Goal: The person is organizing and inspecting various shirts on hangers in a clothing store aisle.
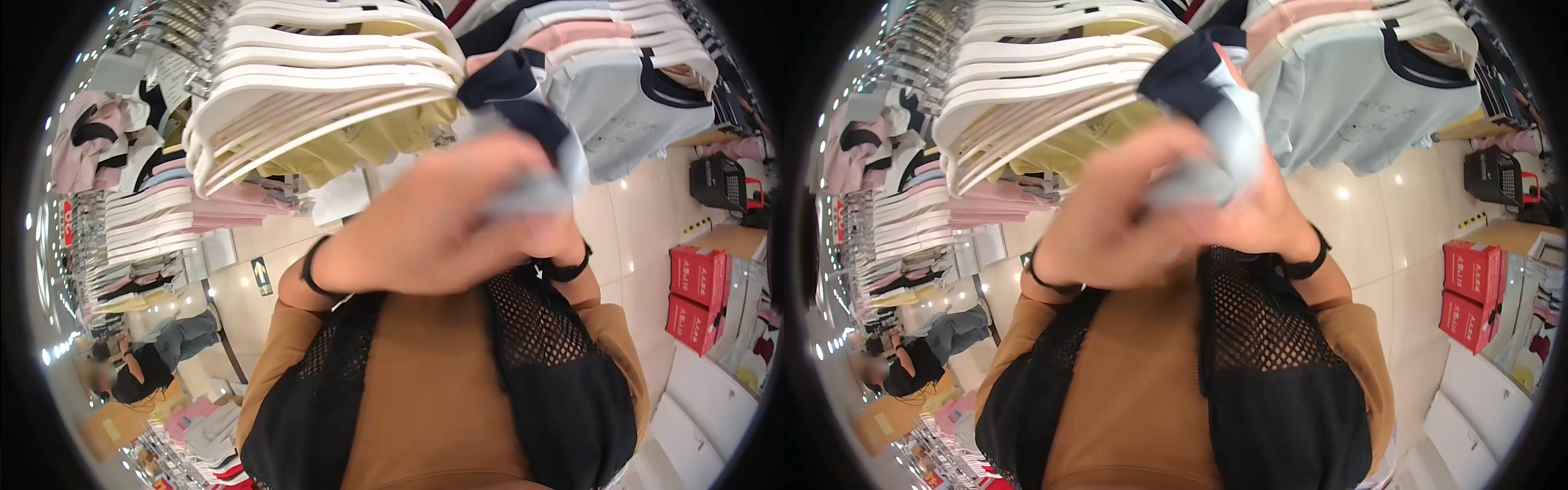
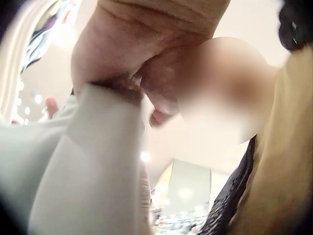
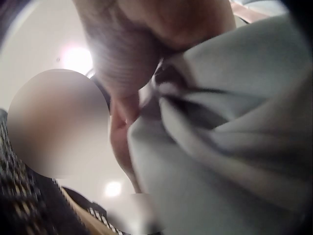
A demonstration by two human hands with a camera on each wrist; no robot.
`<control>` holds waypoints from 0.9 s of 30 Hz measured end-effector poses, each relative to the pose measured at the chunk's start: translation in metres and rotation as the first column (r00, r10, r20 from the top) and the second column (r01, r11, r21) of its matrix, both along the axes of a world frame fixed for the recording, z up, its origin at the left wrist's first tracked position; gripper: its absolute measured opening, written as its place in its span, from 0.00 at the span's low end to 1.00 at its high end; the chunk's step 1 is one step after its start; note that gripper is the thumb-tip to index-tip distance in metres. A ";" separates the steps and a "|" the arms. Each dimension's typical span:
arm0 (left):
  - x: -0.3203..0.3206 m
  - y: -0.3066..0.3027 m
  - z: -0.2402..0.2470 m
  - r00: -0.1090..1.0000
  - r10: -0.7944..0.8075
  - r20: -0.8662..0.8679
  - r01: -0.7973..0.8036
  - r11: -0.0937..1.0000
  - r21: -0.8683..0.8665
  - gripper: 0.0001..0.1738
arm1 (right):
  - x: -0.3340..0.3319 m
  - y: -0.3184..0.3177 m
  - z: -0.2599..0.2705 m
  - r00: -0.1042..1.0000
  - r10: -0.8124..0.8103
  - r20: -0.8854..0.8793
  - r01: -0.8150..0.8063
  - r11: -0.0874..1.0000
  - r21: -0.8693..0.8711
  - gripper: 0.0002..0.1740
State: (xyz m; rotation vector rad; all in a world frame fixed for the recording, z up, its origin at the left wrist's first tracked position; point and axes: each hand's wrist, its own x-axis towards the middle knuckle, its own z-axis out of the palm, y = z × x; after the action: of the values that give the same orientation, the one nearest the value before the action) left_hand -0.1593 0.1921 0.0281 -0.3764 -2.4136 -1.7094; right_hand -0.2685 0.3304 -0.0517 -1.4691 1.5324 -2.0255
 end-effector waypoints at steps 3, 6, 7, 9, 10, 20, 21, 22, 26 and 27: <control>-0.003 0.004 -0.011 0.897 -0.023 -0.441 -0.172 0.902 -0.396 0.26 | 0.001 -0.001 0.007 0.997 -0.072 -0.010 0.072 0.983 0.166 0.32; -0.002 -0.010 -0.034 0.722 0.148 -0.675 -0.413 0.876 -0.250 0.42 | 0.009 0.002 0.022 0.975 -0.205 0.085 0.184 0.960 0.211 0.19; -0.004 -0.013 -0.047 0.651 0.237 -0.721 -0.473 0.870 -0.142 0.48 | 0.015 0.002 0.032 0.964 -0.188 0.188 0.161 0.975 0.151 0.18; -0.010 -0.020 -0.066 0.817 0.226 -0.531 -0.291 0.956 -0.042 0.71 | 0.016 0.008 0.039 0.948 -0.121 0.295 0.113 0.993 0.044 0.19; -0.009 -0.018 -0.076 0.905 0.206 -0.373 -0.225 0.974 -0.007 0.75 | 0.012 0.013 0.036 0.954 -0.096 0.284 0.099 0.995 0.003 0.18; 0.015 -0.026 -0.108 0.860 -0.390 0.330 0.251 0.885 0.392 0.35 | -0.081 0.068 0.069 0.982 0.090 -0.167 -0.129 0.961 -0.245 0.15; 0.026 -0.035 -0.099 0.803 -0.409 0.433 0.197 0.868 0.455 0.35 | -0.086 0.068 0.073 0.974 0.103 -0.203 -0.152 0.958 -0.241 0.15; 0.033 -0.047 -0.091 0.821 -0.443 0.360 0.296 0.869 0.396 0.38 | -0.093 0.069 0.075 0.967 0.110 -0.230 -0.163 0.960 -0.228 0.15; 0.090 -0.084 0.002 0.986 -0.093 0.140 0.097 0.995 -0.025 0.33 | -0.096 0.058 0.083 0.935 0.143 -0.326 -0.213 0.958 -0.191 0.15; 0.104 -0.092 0.021 0.997 0.023 -0.069 -0.041 0.963 -0.266 0.31 | -0.092 0.052 0.086 0.931 0.151 -0.333 -0.223 0.957 -0.188 0.14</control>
State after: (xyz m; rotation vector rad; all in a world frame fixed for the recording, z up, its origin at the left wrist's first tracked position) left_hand -0.0552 0.1003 0.0489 -0.4174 -2.5916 -1.3365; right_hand -0.3601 0.3826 0.0340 -2.0271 1.2319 -1.9720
